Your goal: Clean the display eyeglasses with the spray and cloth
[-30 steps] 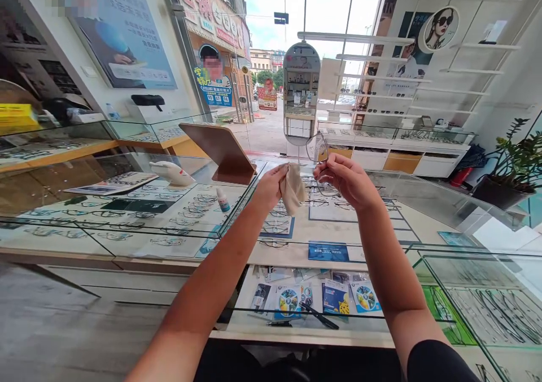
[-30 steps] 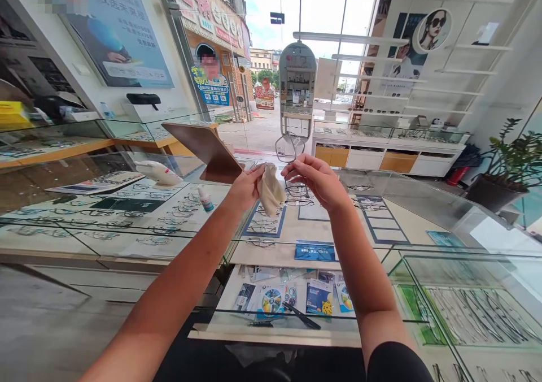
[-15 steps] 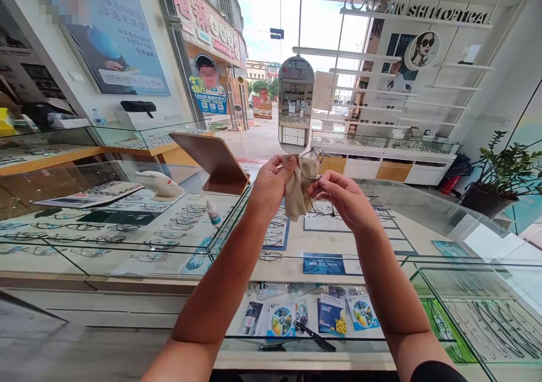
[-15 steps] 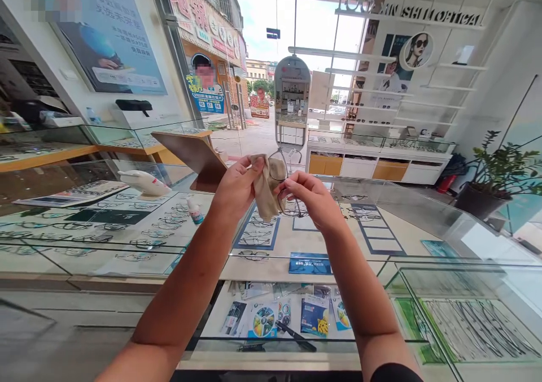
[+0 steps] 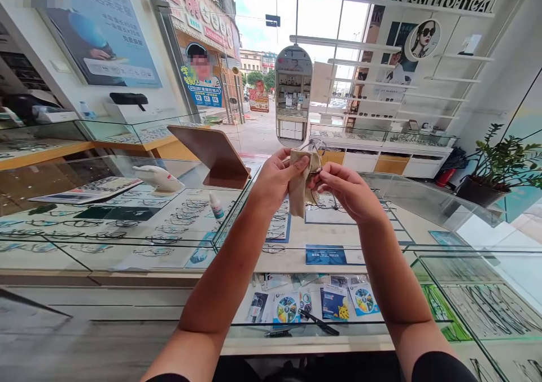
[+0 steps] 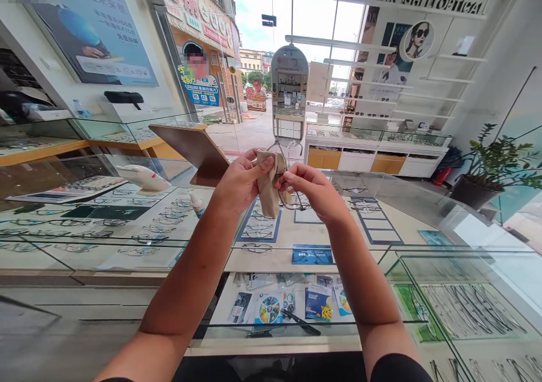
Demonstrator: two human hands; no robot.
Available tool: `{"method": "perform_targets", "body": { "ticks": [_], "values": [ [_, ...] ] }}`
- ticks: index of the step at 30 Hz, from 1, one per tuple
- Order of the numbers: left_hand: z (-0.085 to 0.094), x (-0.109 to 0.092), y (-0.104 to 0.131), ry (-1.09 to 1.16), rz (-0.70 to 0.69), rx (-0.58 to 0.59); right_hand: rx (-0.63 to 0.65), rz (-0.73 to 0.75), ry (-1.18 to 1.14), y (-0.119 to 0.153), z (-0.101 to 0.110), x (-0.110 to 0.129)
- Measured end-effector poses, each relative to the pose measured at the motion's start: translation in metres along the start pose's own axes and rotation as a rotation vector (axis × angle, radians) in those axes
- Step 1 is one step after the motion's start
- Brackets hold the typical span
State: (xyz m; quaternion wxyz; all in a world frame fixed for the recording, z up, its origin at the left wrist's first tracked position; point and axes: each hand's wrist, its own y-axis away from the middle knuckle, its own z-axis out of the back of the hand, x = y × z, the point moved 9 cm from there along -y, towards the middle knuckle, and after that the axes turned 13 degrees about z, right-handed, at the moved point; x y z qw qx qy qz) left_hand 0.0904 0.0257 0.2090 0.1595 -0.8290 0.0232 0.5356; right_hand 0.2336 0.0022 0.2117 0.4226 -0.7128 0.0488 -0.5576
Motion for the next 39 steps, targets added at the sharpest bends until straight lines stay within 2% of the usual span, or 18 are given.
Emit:
{"method": "perform_targets", "body": {
  "ticks": [9,13,19,24,30,35,39],
  "values": [
    [-0.021,0.001,0.005,0.003,0.047,0.164,-0.001,0.057,0.032,-0.004,-0.003,0.012],
    [-0.022,0.004,0.007,-0.019,0.05,0.145,-0.005,0.072,0.019,-0.002,-0.003,0.012],
    [-0.018,0.0,0.009,-0.07,0.035,0.142,-0.024,0.018,-0.036,-0.001,0.0,0.003],
    [-0.015,-0.005,0.011,-0.12,0.045,0.179,0.008,-0.012,-0.06,-0.002,-0.002,-0.001],
    [-0.024,-0.009,0.017,-0.153,0.004,0.168,0.051,-0.031,-0.056,-0.003,-0.006,0.001],
    [-0.031,-0.004,0.019,-0.106,-0.001,0.134,0.099,-0.032,-0.062,-0.001,-0.005,0.0],
    [-0.03,-0.001,0.019,-0.084,0.017,0.096,0.106,-0.017,-0.037,0.001,-0.002,-0.001]
  ]
}}
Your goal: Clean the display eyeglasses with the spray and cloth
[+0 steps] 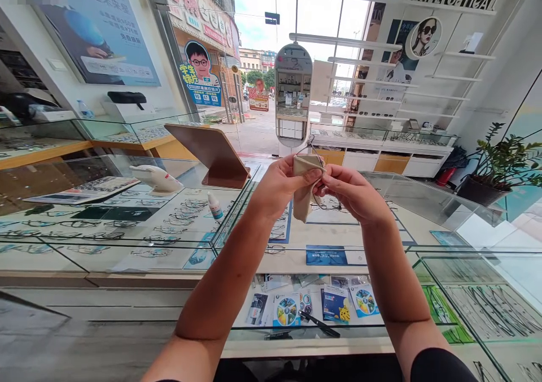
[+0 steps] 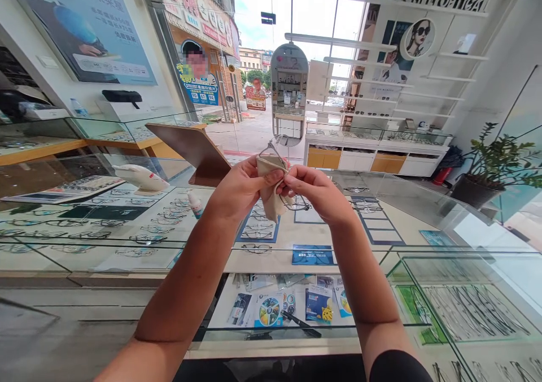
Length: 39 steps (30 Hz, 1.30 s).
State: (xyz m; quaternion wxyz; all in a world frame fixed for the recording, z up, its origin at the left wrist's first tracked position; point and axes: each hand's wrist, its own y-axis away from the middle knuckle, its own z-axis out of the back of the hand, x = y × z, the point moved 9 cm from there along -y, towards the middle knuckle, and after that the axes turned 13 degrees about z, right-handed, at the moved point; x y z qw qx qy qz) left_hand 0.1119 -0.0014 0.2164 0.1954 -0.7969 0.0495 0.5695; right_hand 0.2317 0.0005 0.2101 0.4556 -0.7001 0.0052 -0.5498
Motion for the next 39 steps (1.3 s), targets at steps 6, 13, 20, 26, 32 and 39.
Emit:
{"method": "perform_targets", "body": {
  "ticks": [6,13,20,26,32,39],
  "values": [
    [0.005,-0.007,0.006,-0.092,-0.056,-0.054,0.013,-0.007,0.018,0.003,-0.002,-0.001],
    [0.001,-0.012,0.007,-0.124,-0.194,-0.119,0.037,0.003,-0.01,0.003,-0.007,0.0],
    [0.005,-0.013,0.004,-0.024,-0.179,-0.06,0.042,0.02,0.044,0.003,-0.008,0.004],
    [0.004,-0.014,0.004,0.117,-0.054,0.082,0.033,0.041,0.049,0.006,-0.005,0.009],
    [-0.006,-0.006,0.002,0.116,0.007,0.154,0.021,0.039,-0.003,0.006,-0.004,0.008],
    [-0.003,-0.001,0.001,0.069,-0.005,0.105,-0.013,0.033,-0.017,0.005,-0.003,0.009]
  ]
}}
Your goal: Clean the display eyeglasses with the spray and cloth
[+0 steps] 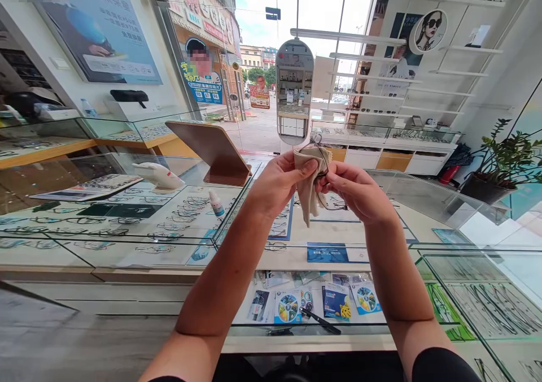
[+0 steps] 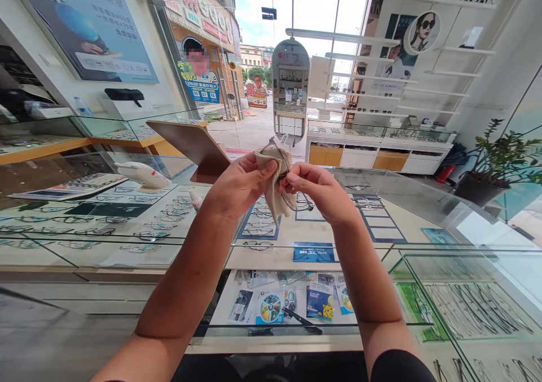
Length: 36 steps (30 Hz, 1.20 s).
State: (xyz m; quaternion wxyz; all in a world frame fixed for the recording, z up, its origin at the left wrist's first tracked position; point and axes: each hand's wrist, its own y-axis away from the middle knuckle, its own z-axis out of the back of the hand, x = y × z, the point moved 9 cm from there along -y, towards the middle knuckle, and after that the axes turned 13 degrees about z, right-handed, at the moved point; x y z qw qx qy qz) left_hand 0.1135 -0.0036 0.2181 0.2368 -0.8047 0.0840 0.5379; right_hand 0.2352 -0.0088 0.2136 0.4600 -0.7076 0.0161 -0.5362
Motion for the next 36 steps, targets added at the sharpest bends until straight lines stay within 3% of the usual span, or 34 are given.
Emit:
{"method": "perform_targets", "body": {
  "ticks": [9,17,19,23,25,32,36],
  "values": [
    [-0.001,-0.003,0.001,-0.121,-0.049,-0.074,-0.003,-0.042,0.01,-0.001,0.0,-0.006],
    [0.01,-0.007,0.003,-0.113,-0.276,-0.301,0.014,-0.031,-0.006,-0.002,-0.011,-0.01],
    [0.01,-0.012,0.002,-0.138,-0.257,-0.23,0.023,-0.017,0.007,-0.001,-0.009,-0.005],
    [0.005,-0.014,0.0,-0.267,-0.101,0.021,0.012,-0.014,0.044,0.0,0.002,0.002],
    [0.005,-0.015,0.001,-0.275,-0.087,0.049,-0.005,-0.025,0.048,0.0,0.005,0.0],
    [0.007,-0.013,0.001,-0.168,-0.276,-0.215,0.007,-0.001,0.012,-0.005,-0.009,-0.011],
    [0.015,-0.011,0.003,-0.141,-0.316,-0.342,0.025,-0.003,0.022,-0.004,-0.014,-0.012]
  ]
}}
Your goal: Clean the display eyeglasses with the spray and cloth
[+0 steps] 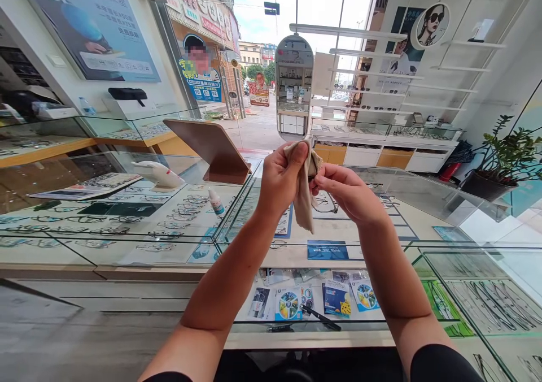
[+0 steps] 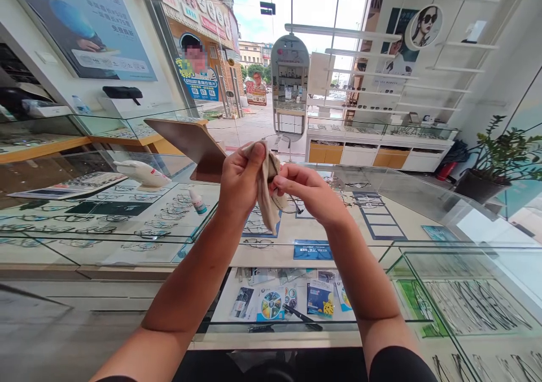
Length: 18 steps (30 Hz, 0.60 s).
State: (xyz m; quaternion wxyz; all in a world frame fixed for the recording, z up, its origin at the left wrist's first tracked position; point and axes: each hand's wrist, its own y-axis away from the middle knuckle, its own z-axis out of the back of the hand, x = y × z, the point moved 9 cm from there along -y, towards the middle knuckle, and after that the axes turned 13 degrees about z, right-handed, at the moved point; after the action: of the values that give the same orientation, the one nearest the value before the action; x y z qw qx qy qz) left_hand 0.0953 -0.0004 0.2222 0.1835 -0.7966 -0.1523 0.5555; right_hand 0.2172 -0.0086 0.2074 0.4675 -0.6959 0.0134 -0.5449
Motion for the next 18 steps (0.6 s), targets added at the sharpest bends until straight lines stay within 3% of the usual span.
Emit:
{"method": "perform_targets", "body": {
  "ticks": [4,7,15,18],
  "values": [
    [0.008,0.003,-0.009,-0.012,0.037,0.031,-0.051,-0.004,-0.008,0.0,0.006,0.002],
    [0.014,-0.007,-0.015,-0.017,0.019,0.043,-0.125,0.007,-0.025,0.002,0.017,0.009],
    [0.032,-0.063,-0.002,-0.108,-0.318,-0.1,-0.15,0.046,0.023,0.008,0.029,0.031],
    [0.029,-0.074,0.013,-0.317,-0.433,-0.112,-0.107,0.036,0.072,0.009,0.029,0.032]
  ]
}}
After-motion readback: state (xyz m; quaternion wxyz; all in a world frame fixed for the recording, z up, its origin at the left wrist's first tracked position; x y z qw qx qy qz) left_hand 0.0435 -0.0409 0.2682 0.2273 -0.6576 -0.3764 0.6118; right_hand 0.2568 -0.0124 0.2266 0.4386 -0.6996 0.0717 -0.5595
